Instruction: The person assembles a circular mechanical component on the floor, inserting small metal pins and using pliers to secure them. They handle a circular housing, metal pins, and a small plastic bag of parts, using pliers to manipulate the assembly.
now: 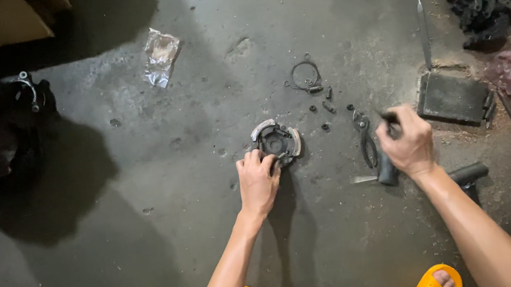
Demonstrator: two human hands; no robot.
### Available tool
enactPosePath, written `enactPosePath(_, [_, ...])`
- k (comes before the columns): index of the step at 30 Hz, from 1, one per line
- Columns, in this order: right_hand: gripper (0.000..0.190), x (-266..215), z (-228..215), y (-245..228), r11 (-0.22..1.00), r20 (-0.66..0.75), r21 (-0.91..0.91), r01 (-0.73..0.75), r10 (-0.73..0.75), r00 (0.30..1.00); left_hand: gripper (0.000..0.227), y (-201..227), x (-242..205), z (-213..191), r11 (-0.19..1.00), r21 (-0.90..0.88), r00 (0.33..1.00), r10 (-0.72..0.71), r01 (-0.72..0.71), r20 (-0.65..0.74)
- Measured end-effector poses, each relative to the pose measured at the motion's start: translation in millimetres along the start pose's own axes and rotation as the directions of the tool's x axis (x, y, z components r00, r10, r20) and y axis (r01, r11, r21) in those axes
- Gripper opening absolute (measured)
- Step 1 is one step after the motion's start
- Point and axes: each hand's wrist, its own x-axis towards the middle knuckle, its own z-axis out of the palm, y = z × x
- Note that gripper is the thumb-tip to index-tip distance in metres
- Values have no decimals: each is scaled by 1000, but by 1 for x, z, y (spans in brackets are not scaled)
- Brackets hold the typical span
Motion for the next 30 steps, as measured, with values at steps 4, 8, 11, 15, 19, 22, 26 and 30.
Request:
enactPosePath(4, [16, 10, -9, -32, 989, 8, 81, 127, -128, 992, 11, -2, -1, 0, 1000, -6, 1000, 11, -10, 18])
enactPosePath(8, [12, -15, -5, -39, 967, 155, 66, 247, -255, 954, 11, 5, 0, 1, 998, 64, 1000, 14, -15, 19])
enactPosePath(11, [12, -48, -16, -48, 900, 493, 44, 433, -396, 775, 11, 3, 1, 4, 991, 129, 999, 36, -40, 34])
enactPosePath(15, [22, -82, -10, 21, 880, 551, -95, 465, -343, 761, 7, -4, 0, 13, 961, 257, 994, 90, -102, 59])
enactPosePath(19, [18, -48, -34, -33, 904, 539, -181, 386, -237, 808, 55, 8, 33, -38, 981, 192, 942, -68, 4, 327])
enactPosePath(22, [14, -49, -27, -57, 917, 615, -194, 349, -164, 771, 107, 3, 49, -59, 991, 129, 880, -100, 45, 463])
enactPosePath(26, [12, -30, -29, -115, 971, 563, -133, 199, -91, 822, 121, -14, 48, -42, 988, 142, 873, -11, -67, 488])
enactPosePath(30, [14, -13, -17, -134, 984, 606, -76, 163, -84, 791, 125, -5, 20, -24, 960, 242, 948, 62, -143, 314])
